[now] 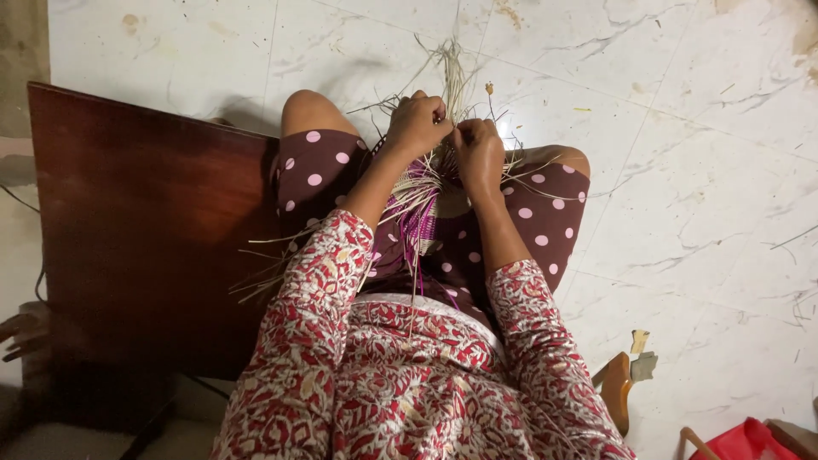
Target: A person is sitting on a low platform and weaving a decorative hand fan using natural and purple-dyed fibers.
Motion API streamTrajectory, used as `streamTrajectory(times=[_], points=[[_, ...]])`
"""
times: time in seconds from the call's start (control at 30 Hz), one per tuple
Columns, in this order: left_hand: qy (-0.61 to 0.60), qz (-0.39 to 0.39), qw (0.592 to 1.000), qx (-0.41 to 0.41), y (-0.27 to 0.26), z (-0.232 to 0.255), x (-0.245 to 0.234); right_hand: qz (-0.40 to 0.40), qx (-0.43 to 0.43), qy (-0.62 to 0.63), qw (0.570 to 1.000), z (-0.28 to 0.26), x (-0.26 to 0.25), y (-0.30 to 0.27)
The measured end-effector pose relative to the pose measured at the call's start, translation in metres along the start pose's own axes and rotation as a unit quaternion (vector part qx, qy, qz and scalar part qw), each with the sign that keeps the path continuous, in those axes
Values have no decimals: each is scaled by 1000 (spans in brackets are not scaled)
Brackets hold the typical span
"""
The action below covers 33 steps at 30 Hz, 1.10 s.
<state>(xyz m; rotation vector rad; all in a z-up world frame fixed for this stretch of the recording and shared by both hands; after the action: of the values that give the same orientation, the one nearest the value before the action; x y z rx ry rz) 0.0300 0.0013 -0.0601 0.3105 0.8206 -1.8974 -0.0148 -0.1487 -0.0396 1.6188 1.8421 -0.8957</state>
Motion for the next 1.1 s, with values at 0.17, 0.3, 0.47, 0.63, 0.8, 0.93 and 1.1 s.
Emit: streamTrajectory(times=[0.17, 0.3, 0.47, 0.63, 0.8, 0.93, 1.1], points=[[-4, -12, 1000, 9, -1, -1, -6, 6, 12, 62, 998, 8, 0, -6], [30, -61, 998, -7, 0, -3, -3, -2, 22, 108, 994, 16, -1, -11], [59, -69, 996, -20, 2, 5, 2, -5, 10, 108, 994, 10, -4, -13], [58, -74, 995, -27, -2, 9, -1, -1, 3, 89, 996, 9, -8, -15], [17, -65, 996, 57, -15, 8, -14, 2, -13, 108, 994, 7, -8, -15], [10, -64, 995, 74, -15, 6, -17, 2, -27, 96, 995, 2, -8, -13], [1, -75, 995, 67, -10, 0, -14, 10, -48, 28, 998, -4, -2, -12]])
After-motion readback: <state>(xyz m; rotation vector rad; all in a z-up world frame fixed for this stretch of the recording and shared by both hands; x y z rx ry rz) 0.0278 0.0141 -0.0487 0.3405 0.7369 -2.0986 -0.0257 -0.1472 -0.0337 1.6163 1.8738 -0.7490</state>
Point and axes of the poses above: each hand's wrist, its own y-axis towards the middle knuckle, its own x-axis out of the palm, z = x × y, the point moved 2 cm from there along y, towards the middle knuckle, and after that the axes turned 9 degrees about -z, right-handed, at the moved point
